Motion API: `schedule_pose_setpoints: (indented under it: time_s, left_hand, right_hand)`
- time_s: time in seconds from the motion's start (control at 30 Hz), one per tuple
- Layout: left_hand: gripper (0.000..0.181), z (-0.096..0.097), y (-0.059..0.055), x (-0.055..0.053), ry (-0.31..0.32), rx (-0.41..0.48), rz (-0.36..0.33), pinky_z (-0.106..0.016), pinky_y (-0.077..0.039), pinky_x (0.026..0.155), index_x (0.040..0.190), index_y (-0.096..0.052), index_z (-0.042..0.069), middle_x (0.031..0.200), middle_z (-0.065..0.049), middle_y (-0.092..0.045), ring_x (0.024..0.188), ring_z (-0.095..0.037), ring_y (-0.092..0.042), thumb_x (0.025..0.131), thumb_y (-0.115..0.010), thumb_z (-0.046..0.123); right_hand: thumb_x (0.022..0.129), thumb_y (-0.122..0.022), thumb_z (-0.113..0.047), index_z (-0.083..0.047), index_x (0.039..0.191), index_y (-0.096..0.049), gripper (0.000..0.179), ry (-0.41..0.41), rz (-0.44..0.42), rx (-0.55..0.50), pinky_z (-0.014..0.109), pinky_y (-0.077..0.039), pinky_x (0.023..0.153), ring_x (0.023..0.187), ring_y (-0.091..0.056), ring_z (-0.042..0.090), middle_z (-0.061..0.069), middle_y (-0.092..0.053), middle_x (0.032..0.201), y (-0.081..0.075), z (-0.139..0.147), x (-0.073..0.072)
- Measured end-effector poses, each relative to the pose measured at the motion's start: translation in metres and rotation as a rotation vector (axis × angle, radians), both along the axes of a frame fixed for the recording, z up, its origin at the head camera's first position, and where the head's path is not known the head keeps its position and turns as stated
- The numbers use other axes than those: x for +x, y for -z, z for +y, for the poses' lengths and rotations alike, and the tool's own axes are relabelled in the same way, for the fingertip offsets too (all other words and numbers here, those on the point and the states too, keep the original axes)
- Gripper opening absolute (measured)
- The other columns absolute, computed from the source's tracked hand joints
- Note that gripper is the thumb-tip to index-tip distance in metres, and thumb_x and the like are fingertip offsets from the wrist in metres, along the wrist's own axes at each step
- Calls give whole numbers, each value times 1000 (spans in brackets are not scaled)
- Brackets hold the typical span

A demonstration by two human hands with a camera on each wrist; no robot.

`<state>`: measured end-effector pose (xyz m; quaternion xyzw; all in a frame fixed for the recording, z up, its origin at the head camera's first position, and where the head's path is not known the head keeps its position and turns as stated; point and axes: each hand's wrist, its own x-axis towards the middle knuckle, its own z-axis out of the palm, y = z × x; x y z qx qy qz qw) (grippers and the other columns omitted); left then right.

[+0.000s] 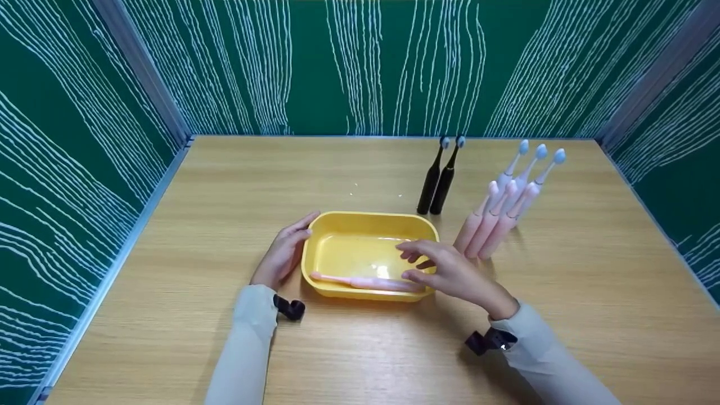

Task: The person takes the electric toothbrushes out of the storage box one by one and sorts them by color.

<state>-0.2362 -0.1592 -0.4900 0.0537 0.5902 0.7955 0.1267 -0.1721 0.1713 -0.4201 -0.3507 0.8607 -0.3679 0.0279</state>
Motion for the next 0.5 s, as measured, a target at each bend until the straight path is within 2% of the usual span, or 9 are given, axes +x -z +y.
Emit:
schedule_pose_setpoints:
  time_s: [0.2, 0.5]
  left_hand:
    - [52, -1, 1, 1, 17, -1, 22, -38, -18, 122, 147, -33, -3, 158, -15, -25, 148, -25, -18, 96, -40, 3]
    - [53, -3, 5, -1, 48, -15, 46, -37, -21, 121, 147, -32, -2, 159, -15, -22, 147, -26, -19, 96, -41, 6]
  right_hand:
    - [90, -67, -22, -5, 130, -57, 45, -47, -55, 184, 43, -56, 88, 103, -63, 24, 12, -66, 114, -7, -8, -2]
    - [90, -67, -19, -3, 128, -59, 43, -151, -109, 330, 44, -55, 90, 102, -63, 27, 13, -67, 114, -19, -18, -12]
